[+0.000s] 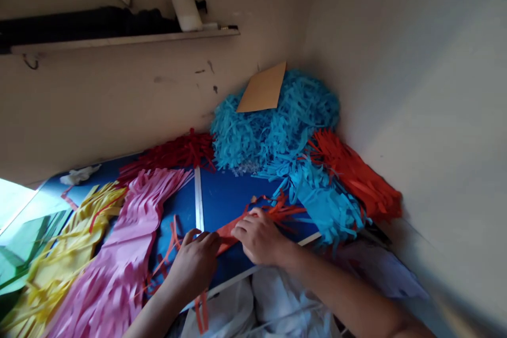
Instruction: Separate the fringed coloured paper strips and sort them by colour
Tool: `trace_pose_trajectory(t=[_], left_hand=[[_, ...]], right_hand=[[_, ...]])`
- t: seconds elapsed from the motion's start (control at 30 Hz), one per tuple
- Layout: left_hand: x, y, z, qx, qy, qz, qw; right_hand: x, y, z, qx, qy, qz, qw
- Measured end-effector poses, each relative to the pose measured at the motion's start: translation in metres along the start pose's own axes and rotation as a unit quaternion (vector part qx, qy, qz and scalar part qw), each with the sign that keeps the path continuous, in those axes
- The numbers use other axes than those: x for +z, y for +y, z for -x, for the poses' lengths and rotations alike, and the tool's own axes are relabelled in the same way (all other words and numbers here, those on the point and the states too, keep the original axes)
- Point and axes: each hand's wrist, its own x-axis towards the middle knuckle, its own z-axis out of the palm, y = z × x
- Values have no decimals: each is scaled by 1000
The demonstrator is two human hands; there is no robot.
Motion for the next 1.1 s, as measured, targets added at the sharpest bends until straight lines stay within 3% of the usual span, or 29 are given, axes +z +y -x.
trace_pose_trajectory(t=[0.07,0.23,0.43,0.63,0.9,1.1], left_hand=[[-2,6,2,-16,7,-10,1000],[6,9,5,-69,30,-6,997],[16,-3,13,-112,126,56,984],[25,-12,16,-127,170,77,974],[28,-18,7,-201,129,58,969],[26,-18,-2,-210,103,35,972]], right_hand=[[2,2,0,-67,-54,-28,996],[6,18,-9,-51,-67,-47,995],[7,30,-14,-30,-72,-73,994],[4,40,-21,11,-92,-79,993],[5,32,-34,100,-99,-26,990],[16,28,-36,118,-93,8,989]])
